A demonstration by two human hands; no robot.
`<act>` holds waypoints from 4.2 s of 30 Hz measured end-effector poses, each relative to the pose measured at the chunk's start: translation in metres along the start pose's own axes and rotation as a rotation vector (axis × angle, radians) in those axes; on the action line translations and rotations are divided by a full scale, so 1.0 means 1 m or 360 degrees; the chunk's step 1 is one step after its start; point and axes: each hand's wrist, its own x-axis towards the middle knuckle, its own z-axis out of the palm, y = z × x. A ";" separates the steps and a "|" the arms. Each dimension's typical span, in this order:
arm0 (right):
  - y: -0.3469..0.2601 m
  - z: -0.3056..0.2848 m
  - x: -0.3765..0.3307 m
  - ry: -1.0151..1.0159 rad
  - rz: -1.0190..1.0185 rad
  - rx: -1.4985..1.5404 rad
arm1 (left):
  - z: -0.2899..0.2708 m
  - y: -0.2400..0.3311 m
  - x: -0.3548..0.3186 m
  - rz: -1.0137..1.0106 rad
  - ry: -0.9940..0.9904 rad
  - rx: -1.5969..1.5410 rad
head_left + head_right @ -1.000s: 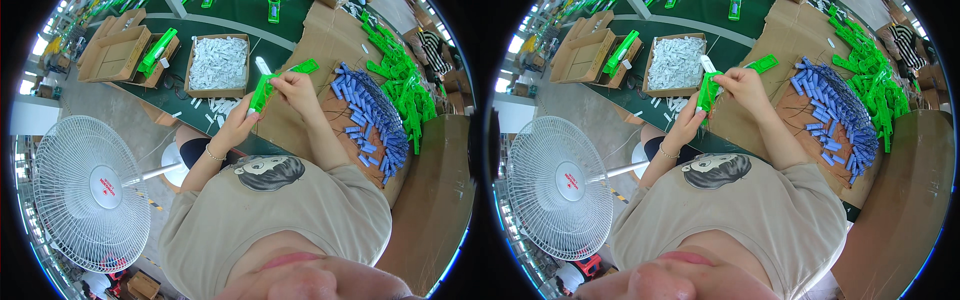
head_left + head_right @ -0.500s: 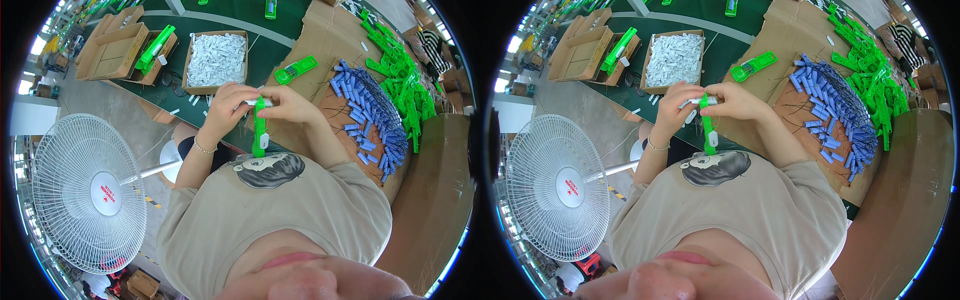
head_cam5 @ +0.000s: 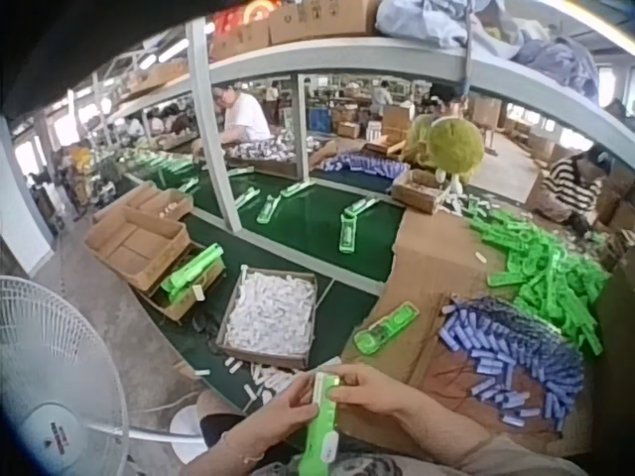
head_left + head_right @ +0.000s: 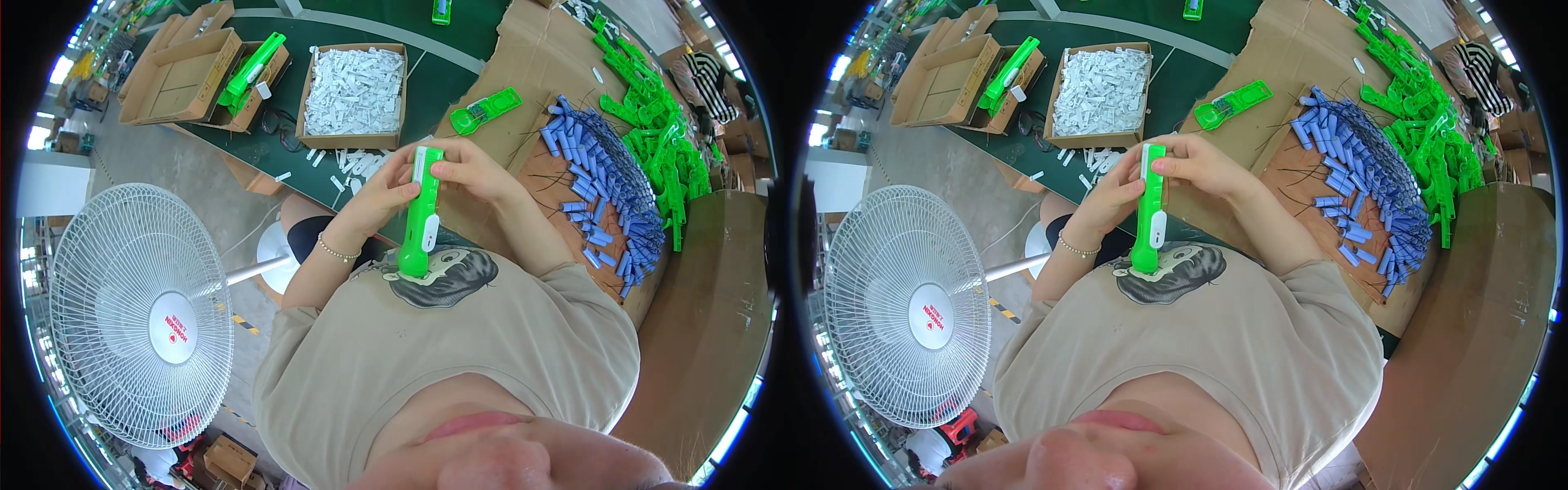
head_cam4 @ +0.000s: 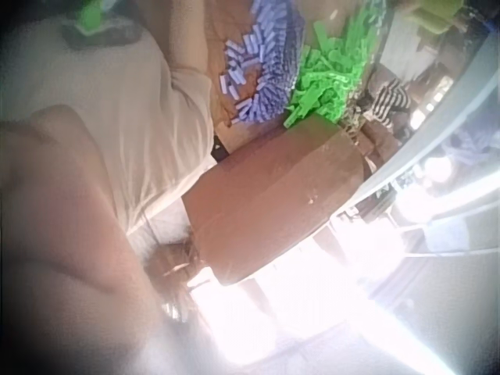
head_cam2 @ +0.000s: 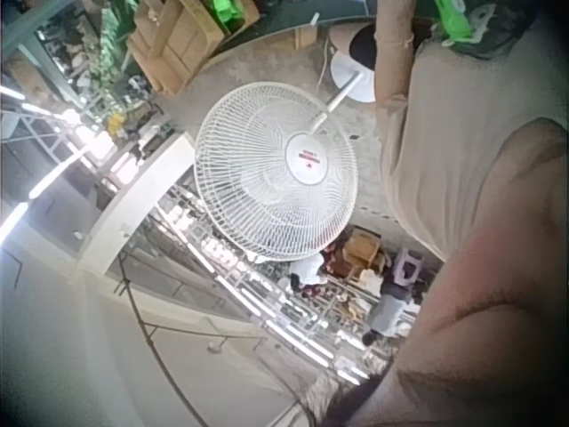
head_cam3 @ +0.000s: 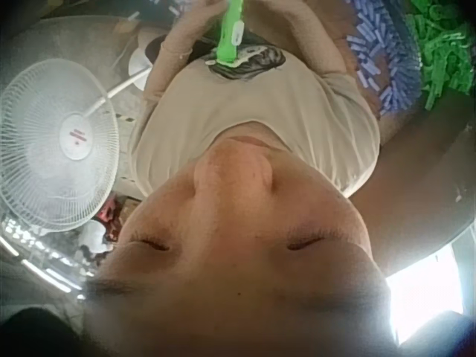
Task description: The person assembles electronic devices by hand, inserting batteries and connecting wiring inside plastic casings, attaching plastic cover pieces, and placing the assembled housings onto the conveyor belt.
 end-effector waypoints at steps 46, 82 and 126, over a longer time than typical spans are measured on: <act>0.038 0.039 -0.016 0.0904 -0.0455 -0.1690 | -0.002 -0.042 0.016 0.0523 0.0730 0.1085; 0.017 0.036 0.013 0.1062 -0.0565 -0.1179 | -0.001 -0.038 0.005 0.0474 0.0669 0.1338; 0.016 -0.045 0.221 0.0009 -0.0925 -0.2981 | -0.033 -0.037 -0.067 0.0685 0.0907 0.0385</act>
